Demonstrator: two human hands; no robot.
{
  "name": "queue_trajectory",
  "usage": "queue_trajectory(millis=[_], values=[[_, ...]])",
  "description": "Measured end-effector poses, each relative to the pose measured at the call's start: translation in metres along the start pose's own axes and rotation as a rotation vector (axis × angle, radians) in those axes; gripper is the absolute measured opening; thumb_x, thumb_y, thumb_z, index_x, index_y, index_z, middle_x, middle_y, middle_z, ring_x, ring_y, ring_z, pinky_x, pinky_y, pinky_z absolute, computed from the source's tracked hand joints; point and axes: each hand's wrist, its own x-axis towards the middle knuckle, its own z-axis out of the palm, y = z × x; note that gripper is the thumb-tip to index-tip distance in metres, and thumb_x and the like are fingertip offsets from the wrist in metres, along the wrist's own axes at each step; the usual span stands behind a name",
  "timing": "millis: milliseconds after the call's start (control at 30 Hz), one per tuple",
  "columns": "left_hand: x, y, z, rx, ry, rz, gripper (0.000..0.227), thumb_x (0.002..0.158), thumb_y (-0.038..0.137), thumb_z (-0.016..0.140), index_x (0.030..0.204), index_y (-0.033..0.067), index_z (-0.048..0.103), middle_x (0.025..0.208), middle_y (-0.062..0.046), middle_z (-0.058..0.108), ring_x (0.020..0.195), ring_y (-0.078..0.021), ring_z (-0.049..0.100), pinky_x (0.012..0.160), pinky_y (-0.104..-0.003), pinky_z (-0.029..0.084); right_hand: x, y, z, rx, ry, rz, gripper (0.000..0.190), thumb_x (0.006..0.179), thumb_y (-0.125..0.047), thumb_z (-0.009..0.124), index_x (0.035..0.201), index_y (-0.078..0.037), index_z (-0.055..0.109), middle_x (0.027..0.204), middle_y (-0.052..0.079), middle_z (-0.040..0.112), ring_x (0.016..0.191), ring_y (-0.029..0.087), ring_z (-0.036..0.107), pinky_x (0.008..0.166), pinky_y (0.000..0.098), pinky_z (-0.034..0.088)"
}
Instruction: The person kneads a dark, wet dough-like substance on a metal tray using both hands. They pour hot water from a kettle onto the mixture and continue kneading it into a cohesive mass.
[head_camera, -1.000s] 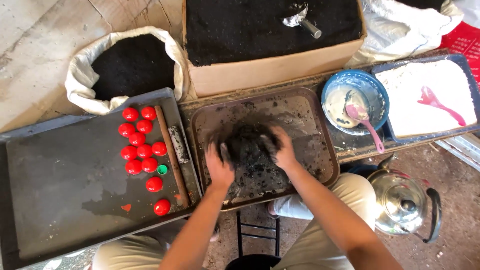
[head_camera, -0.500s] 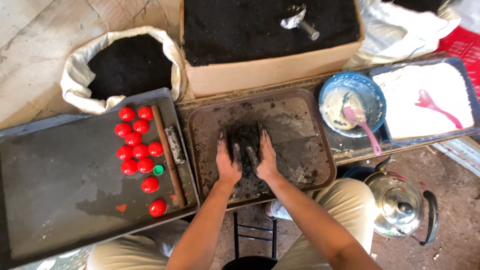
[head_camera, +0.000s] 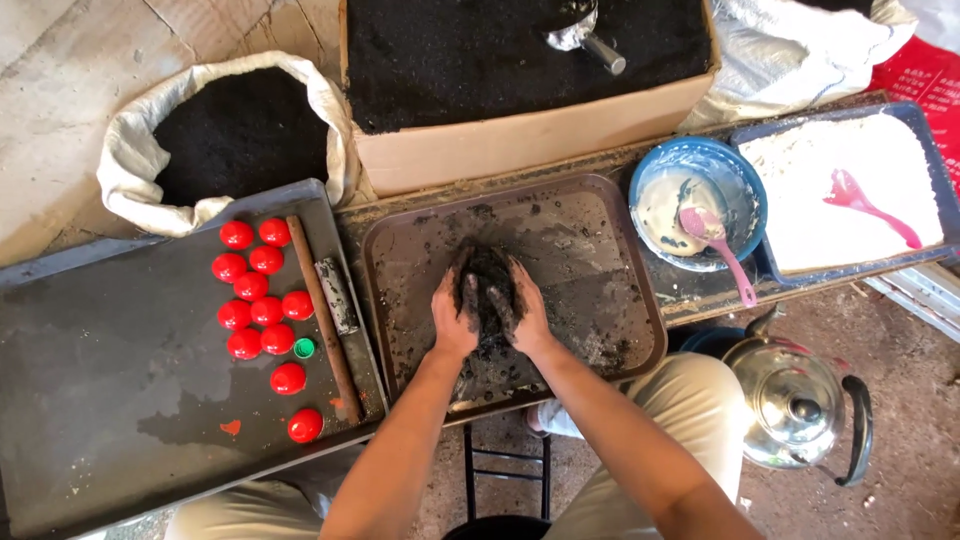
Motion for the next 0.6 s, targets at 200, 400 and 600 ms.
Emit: queue_trajectory(millis=[200,400,600], values=[[0.03,0.026,0.0,0.097,-0.094,0.025,0.055,0.104,0.037,0.057,0.136,-0.008,0.056,0.131,-0.036,0.059,0.13,-0.0514,0.051,0.116,-0.061,0.032,0.012,-0.051,0.009,-0.303,0.0,-0.16,0.081,0.088,-0.04,0.079,0.145,0.009,0.048,0.139,0.037,0.053,0.129,0.059,0.048,0.109,0.0679,0.037],[0.054,-0.006,-0.025,0.274,-0.418,-0.055,0.059,0.102,0.047,0.058,0.137,-0.0005,0.06,0.137,-0.027,0.06,0.136,-0.0458,0.049,0.122,-0.056,0.026,-0.013,-0.116,-0.012,-0.607,-0.254,0.149,0.145,0.058,-0.074,0.087,0.159,0.001,0.016,0.151,0.047,0.023,0.133,0.071,0.032,0.101,0.0804,0.04],[0.059,0.02,-0.022,0.162,-0.453,-0.046,0.045,0.105,0.035,0.054,0.136,0.0037,0.063,0.133,-0.022,0.065,0.13,-0.0422,0.056,0.118,-0.054,0.037,-0.02,-0.062,-0.009,-1.098,-0.562,0.378,0.136,0.054,-0.014,0.097,0.16,0.004,0.014,0.156,0.041,0.014,0.145,0.06,0.026,0.11,0.0596,0.048]])
